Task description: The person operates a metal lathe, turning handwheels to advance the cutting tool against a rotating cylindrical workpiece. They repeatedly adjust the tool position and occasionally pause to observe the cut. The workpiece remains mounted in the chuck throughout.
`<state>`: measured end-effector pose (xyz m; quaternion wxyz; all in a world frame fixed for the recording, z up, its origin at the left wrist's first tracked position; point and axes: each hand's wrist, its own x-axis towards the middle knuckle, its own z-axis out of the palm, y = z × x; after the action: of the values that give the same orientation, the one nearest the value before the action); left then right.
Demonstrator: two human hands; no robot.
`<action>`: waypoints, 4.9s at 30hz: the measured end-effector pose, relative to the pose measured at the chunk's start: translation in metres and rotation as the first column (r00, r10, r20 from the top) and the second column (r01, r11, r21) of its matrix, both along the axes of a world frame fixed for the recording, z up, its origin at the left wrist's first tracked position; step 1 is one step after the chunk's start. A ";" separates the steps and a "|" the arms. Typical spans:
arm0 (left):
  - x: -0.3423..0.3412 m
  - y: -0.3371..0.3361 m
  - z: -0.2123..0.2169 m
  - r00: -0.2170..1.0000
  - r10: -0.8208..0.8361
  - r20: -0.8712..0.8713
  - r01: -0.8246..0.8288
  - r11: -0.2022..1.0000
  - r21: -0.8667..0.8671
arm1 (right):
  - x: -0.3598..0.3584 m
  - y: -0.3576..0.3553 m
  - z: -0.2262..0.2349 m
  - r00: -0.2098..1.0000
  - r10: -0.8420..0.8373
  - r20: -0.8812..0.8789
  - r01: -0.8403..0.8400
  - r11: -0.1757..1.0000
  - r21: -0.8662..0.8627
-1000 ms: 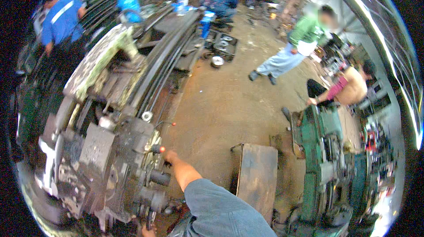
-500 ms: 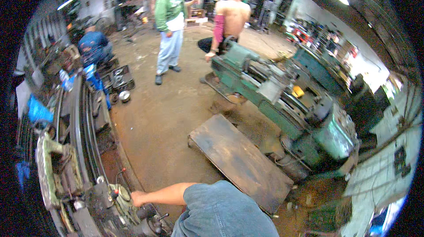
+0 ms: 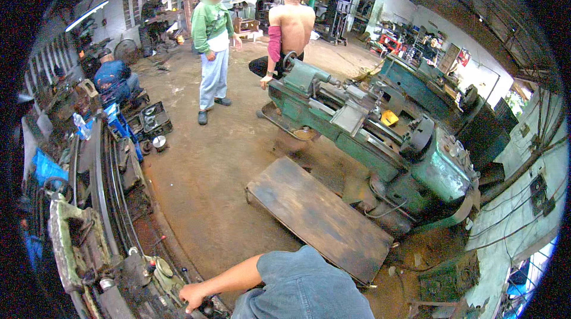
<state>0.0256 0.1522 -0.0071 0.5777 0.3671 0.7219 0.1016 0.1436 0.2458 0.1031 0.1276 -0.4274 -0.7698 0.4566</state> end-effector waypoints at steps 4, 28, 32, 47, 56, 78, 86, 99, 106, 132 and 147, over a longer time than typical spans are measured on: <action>-0.006 -0.007 0.002 1.000 0.014 -0.012 -0.014 1.000 -0.001 | -0.002 0.001 0.002 0.999 0.015 0.035 -0.014 1.000 -0.028; -0.062 -0.178 -0.018 0.919 0.292 -0.265 -0.252 0.952 0.175 | 0.005 0.003 0.034 0.992 0.071 0.105 -0.044 0.970 -0.240; -0.051 -0.175 -0.004 0.855 0.425 -0.297 -0.397 0.905 0.152 | -0.002 -0.002 0.047 0.969 0.156 0.194 -0.130 0.982 -0.139; -0.045 -0.173 0.009 0.812 0.484 -0.327 -0.443 0.875 0.197 | -0.010 -0.005 0.052 0.952 0.204 0.227 -0.188 0.978 -0.088; -0.036 -0.171 0.008 0.750 0.561 -0.351 -0.522 0.828 0.206 | -0.004 0.010 0.043 0.968 0.176 0.180 -0.159 0.982 -0.105; -0.038 -0.158 0.028 0.747 0.577 -0.330 -0.574 0.811 0.117 | -0.054 0.180 0.028 0.963 -0.270 0.011 0.241 0.878 0.413; -0.038 -0.154 0.031 0.761 0.539 -0.361 -0.549 0.832 0.085 | -0.054 0.183 0.026 0.956 -0.291 0.031 0.254 0.879 0.403; -0.037 -0.148 0.043 0.759 0.498 -0.419 -0.517 0.853 0.079 | -0.052 0.181 0.024 0.965 -0.263 -0.019 0.244 0.863 0.442; -0.036 -0.148 0.045 0.753 0.493 -0.436 -0.516 0.853 0.074 | -0.044 0.195 0.015 0.944 -0.298 -0.138 0.323 0.920 0.220; -0.025 -0.152 0.042 0.720 0.540 -0.436 -0.527 0.834 0.163 | -0.034 0.203 0.007 0.881 -0.380 -0.283 0.352 0.925 -0.144; -0.036 -0.163 0.056 0.822 0.463 -0.332 -0.384 0.881 0.278 | -0.040 0.196 0.009 0.892 -0.428 -0.141 0.451 0.842 0.297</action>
<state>-0.0108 -0.0110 0.0486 0.3462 0.2653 0.8715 0.2244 0.1035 0.4418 0.1120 0.3234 -0.5498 -0.7103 0.2976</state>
